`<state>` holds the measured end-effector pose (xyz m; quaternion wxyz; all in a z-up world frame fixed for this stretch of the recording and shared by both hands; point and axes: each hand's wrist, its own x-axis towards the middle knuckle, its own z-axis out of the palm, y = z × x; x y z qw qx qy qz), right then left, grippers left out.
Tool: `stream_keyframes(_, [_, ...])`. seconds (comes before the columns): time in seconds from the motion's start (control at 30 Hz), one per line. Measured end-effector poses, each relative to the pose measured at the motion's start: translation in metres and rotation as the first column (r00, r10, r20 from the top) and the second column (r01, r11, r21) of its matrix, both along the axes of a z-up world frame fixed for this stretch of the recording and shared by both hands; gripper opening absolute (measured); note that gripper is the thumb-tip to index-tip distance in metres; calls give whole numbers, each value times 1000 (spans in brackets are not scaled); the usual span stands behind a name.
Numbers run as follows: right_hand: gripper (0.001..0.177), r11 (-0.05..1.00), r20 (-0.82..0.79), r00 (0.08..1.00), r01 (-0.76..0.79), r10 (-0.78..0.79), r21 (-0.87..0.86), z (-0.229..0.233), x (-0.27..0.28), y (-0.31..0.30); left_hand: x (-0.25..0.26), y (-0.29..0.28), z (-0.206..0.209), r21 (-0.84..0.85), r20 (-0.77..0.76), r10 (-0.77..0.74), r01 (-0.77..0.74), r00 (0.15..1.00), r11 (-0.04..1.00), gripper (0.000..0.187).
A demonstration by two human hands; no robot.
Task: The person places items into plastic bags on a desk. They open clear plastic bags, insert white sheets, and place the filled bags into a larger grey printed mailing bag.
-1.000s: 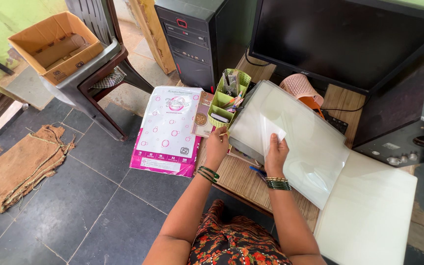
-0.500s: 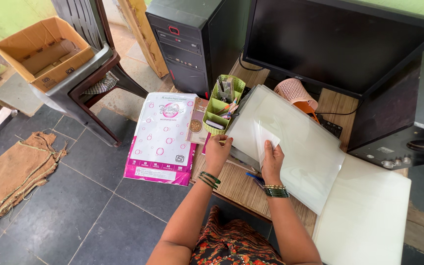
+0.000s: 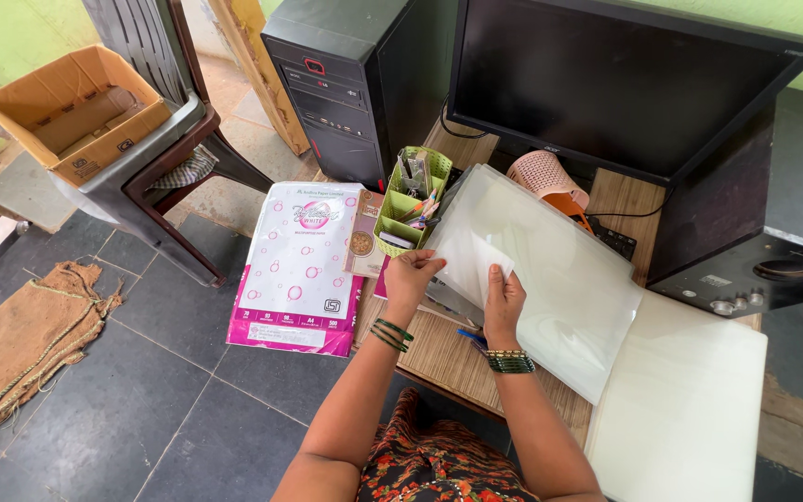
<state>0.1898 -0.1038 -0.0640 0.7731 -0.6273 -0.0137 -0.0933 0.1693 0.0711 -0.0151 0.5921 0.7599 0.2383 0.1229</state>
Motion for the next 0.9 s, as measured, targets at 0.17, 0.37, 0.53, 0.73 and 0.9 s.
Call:
stream_keyframes(0.17, [33,979,80,996,51,-35,-199,25,-3,11,-1,-13,12,0,96,-60,60,994,998,39])
stream_keyframes(0.37, [34,953,186,983,61,-5,-297,28,-9,21,4,-13,7,8,77,-109,108,991,994,49])
stream_keyframes(0.53, [35,941,104,994,12,24,-338,1,-7,19,6,-13,-1,30,78,-129,127,989,991,52])
stream_keyframes(0.73, [45,924,350,914,-62,204,-378,28,-17,24,8,-10,-5,5,69,-146,146,987,989,53])
stream_keyframes(0.9, [43,886,189,974,-24,125,-463,25,-17,26,9,-8,-10,23,80,-136,135,987,991,53])
